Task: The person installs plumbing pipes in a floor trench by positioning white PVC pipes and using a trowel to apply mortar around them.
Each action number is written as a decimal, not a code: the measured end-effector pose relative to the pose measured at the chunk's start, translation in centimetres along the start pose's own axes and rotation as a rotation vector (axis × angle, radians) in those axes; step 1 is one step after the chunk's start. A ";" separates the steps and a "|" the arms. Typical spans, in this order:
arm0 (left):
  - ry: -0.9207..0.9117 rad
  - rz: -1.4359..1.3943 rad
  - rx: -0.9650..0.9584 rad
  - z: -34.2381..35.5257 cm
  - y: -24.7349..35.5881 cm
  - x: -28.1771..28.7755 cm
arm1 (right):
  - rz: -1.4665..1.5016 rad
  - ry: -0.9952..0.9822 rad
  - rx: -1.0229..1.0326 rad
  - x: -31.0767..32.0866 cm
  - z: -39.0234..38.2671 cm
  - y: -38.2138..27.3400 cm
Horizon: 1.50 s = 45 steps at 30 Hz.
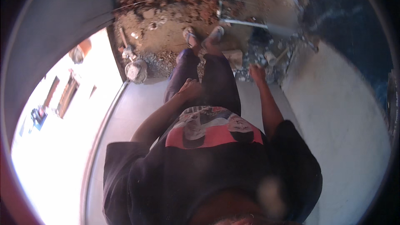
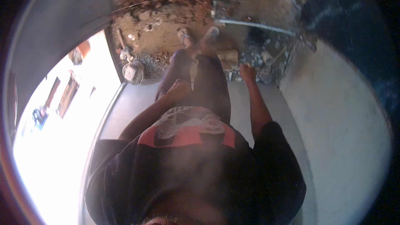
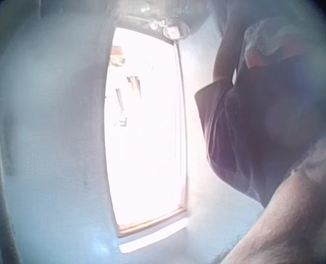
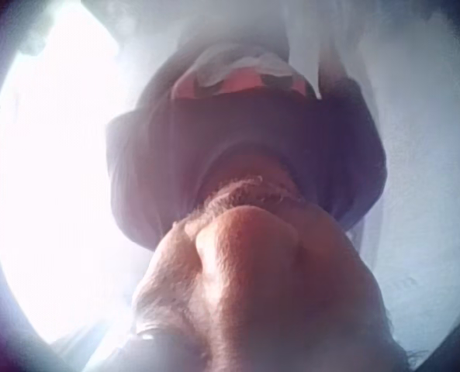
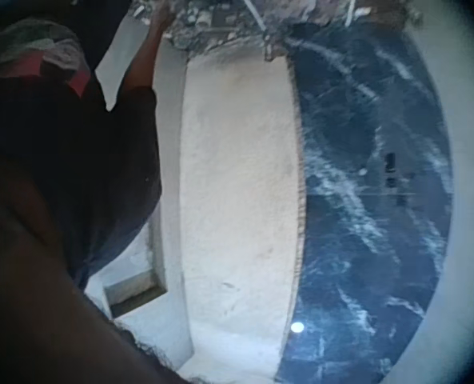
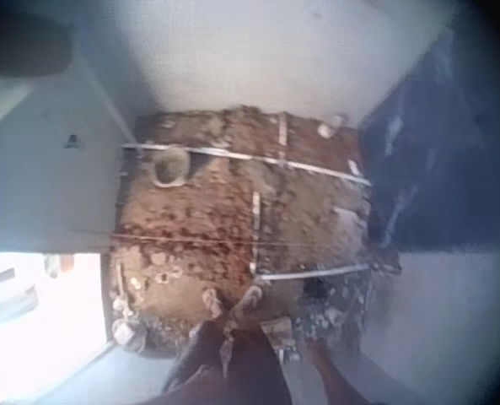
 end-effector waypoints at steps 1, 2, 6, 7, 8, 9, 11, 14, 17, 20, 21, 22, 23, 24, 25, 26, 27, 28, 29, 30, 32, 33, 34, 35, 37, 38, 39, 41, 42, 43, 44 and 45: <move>0.028 0.013 0.004 0.1 0.5 -0.5 | 0.098 -0.022 -0.037 -0.3 0.1 -0.4; 0.056 0.030 0.011 0.3 0.4 -0.8 | 0.475 -0.127 -0.230 0.3 -1.1 -2.5; 0.094 -0.022 -0.021 -0.9 0.7 0.4 | 0.339 -0.202 -0.223 -4.8 2.1 4.5; 0.141 -0.033 -0.068 -2.0 0.4 0.4 | 0.315 -0.246 -0.267 -6.6 2.3 6.6; 0.188 -0.046 -0.114 -3.1 0.3 0.5 | 0.292 -0.291 -0.310 -8.6 2.4 8.6; 0.078 -0.011 -0.112 -4.0 0.0 -0.2 | 0.315 -0.269 -0.266 -10.8 3.0 11.0; -0.138 0.063 -0.112 -6.3 -1.5 -2.4 | 0.259 -0.209 -0.137 -15.1 3.8 14.6; 0.135 -0.823 0.162 -12.5 -6.8 -9.3 | 0.021 -0.134 0.055 -19.9 3.1 15.0; -0.013 -0.600 0.029 -17.3 -10.4 -15.7 | 0.577 -0.414 -0.572 -26.6 4.9 16.0; -0.123 -1.045 0.181 -11.5 -16.9 -9.1 | 0.971 -0.434 -1.092 -33.9 7.6 15.5; -0.121 -1.247 0.262 -9.2 -18.6 -6.7 | 1.038 -0.424 -1.124 -35.7 9.2 14.5; -0.099 -1.402 0.340 -6.5 -20.8 -4.3 | 1.074 -0.426 -1.046 -37.2 11.4 13.5; -0.071 -1.458 0.386 -3.4 -23.7 -1.8 | 1.117 -0.417 -0.983 -38.8 13.5 12.6; -0.070 -1.425 0.407 0.3 -27.5 0.7 | 1.178 -0.390 -0.941 -41.2 14.8 12.7; -0.059 -1.157 0.386 4.1 -32.6 2.0 | 1.198 -0.362 -0.915 -42.6 16.7 12.5; -0.053 -0.889 0.398 7.7 -37.5 3.4 | 1.211 -0.340 -0.889 -43.6 18.4 12.1; -0.123 -0.304 -0.004 14.5 -37.1 9.5 | 1.230 -0.316 -0.883 -44.9 19.5 12.2; 0.128 -0.453 0.043 16.3 -41.8 10.1 | 1.234 -0.301 -0.854 -45.6 20.8 11.7; 0.122 -0.247 0.079 19.9 -44.8 11.7 | 1.241 -0.270 -0.832 -46.5 21.8 11.7; 0.157 0.010 0.030 23.4 -45.9 14.7 | 1.256 -0.240 -0.813 -47.4 22.6 11.7; 0.311 0.162 -0.090 27.0 -47.4 17.4 | 1.253 -0.174 -0.769 -48.8 24.3 11.7; 0.373 0.252 -0.217 28.8 -48.8 18.6 | 1.238 -0.141 -0.735 -48.8 25.4 11.6; 0.433 0.342 -0.341 30.0 -50.0 19.4 | 1.199 -0.102 -0.700 -48.4 26.7 11.6; 0.459 0.395 -0.367 31.6 -50.7 19.5 | 1.173 -0.043 -0.671 -48.2 27.3 11.9; 0.537 0.492 -0.378 32.1 -51.7 19.7 | 1.016 0.095 -0.557 -45.3 29.4 12.3; 0.548 0.445 -0.368 32.4 -52.1 19.5 | 0.890 0.192 -0.488 -42.8 30.4 12.2; 0.562 0.397 -0.350 32.5 -52.5 19.4 | 0.734 0.294 -0.407 -39.6 31.5 11.7; 0.538 0.320 -0.300 32.8 -53.4 19.2 | 0.393 0.493 -0.225 -32.2 32.7 10.0; 0.502 0.292 -0.258 33.2 -54.6 18.3 | 0.240 0.568 -0.132 -28.6 33.1 8.4; 0.466 0.266 -0.214 33.4 -55.7 17.7 | 0.099 0.616 -0.046 -25.1 33.3 6.3; 0.463 0.282 -0.195 33.3 -56.3 17.5 | -0.022 0.632 0.037 -21.6 33.8 3.5; 0.455 0.293 -0.177 33.3 -56.7 17.1 | -0.141 0.626 0.120 -19.2 33.8 0.6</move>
Point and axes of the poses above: each hand's wrist, its own z-axis towards the middle knuckle, its own x-axis out of the back of the hand, y = z × x, the point moved 6 cm from there along z, towards the middle knuckle, and after that the axes turned 15 degrees about -x, right-handed, at the moved point
